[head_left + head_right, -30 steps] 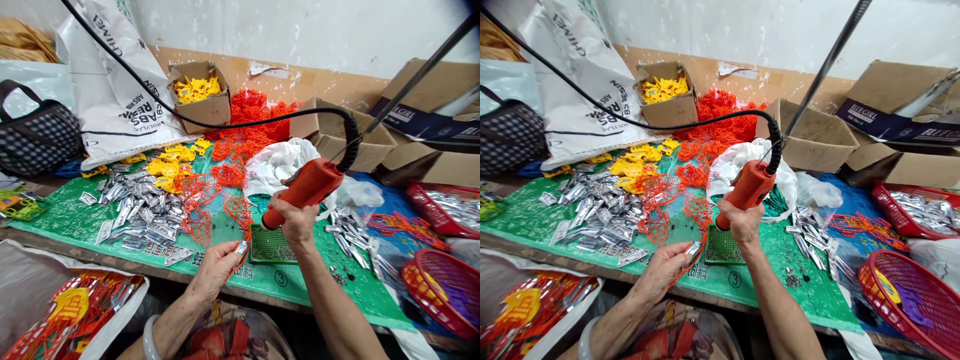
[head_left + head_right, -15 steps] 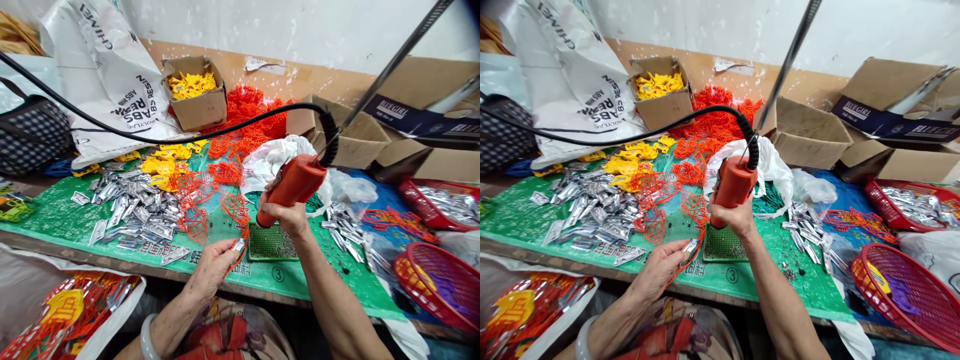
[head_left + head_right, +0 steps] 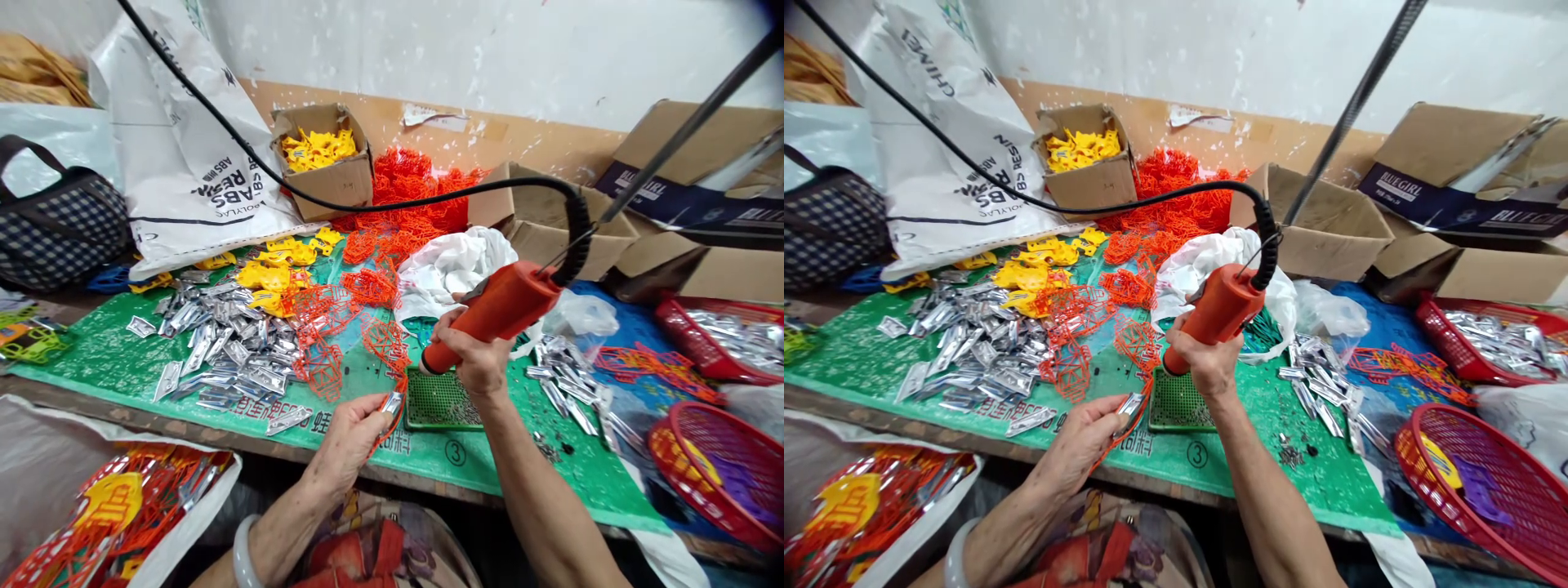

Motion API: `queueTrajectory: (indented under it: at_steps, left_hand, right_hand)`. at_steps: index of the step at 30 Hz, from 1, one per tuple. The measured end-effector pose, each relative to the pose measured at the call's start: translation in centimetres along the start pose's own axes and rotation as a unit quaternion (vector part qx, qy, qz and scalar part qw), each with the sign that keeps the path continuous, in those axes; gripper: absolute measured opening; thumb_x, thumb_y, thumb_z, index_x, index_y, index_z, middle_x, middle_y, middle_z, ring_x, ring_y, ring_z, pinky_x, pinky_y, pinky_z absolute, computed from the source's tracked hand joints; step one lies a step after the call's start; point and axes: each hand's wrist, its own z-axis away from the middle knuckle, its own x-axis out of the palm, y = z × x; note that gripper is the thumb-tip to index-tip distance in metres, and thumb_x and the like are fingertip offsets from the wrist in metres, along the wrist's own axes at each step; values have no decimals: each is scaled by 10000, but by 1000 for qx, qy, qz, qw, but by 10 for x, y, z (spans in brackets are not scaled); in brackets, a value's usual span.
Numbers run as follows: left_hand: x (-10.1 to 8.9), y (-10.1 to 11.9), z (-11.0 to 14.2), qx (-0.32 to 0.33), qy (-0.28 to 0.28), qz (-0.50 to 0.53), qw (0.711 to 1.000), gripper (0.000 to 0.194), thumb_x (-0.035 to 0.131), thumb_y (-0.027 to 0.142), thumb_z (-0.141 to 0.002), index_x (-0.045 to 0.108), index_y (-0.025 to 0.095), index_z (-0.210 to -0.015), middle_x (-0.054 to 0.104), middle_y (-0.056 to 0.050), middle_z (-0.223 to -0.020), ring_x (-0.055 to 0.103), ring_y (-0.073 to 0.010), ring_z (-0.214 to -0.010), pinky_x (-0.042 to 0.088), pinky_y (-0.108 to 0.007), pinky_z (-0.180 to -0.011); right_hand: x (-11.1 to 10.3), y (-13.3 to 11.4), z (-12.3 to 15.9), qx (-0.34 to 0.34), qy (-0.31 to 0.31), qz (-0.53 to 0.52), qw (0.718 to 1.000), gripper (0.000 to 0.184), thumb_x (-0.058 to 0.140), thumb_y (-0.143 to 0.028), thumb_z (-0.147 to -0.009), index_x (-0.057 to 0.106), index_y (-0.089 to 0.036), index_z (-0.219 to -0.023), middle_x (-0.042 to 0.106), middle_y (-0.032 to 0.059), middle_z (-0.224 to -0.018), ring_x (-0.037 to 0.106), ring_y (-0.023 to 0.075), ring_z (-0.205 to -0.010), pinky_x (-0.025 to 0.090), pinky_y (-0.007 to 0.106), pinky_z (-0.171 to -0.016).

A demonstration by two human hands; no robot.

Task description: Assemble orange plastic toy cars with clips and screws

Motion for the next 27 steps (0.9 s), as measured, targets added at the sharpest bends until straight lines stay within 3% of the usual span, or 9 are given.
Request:
queueTrajectory:
  at_steps: [9, 17, 27]
  left_hand:
    - [-1, -4, -1, -21, 35, -13, 999, 308, 698, 343, -737, 794, 157, -963, 731, -40, -801, 581, -194, -753, 398, -273, -682]
    - [0, -4, 0, -34, 55, -2, 998, 274, 715, 326, -695, 788, 153, -894, 715, -38, -777, 549, -160, -689, 368, -256, -646]
    - [0, -3, -1, -16, 50, -20, 998, 350, 716, 372, -712, 794, 154, -974, 738, -53, -790, 607, -211, -771, 427, -288, -701]
  right_hand:
    - [2, 2, -1, 6, -5, -9, 1000, 157, 749, -213, -589, 610, -199, -660, 613, -31, -618, 562, 146, -536, 484, 350, -553]
    - [4, -1, -1, 32, 23, 9, 999, 272, 756, -227, -541, 622, -206, -777, 616, -48, -620, 573, 147, -527, 511, 352, -552]
    - [3, 0, -1, 35, 16, 10, 999, 303, 764, -197, -527, 634, -204, -800, 636, -29, -709, 587, 149, -571, 526, 359, -575]
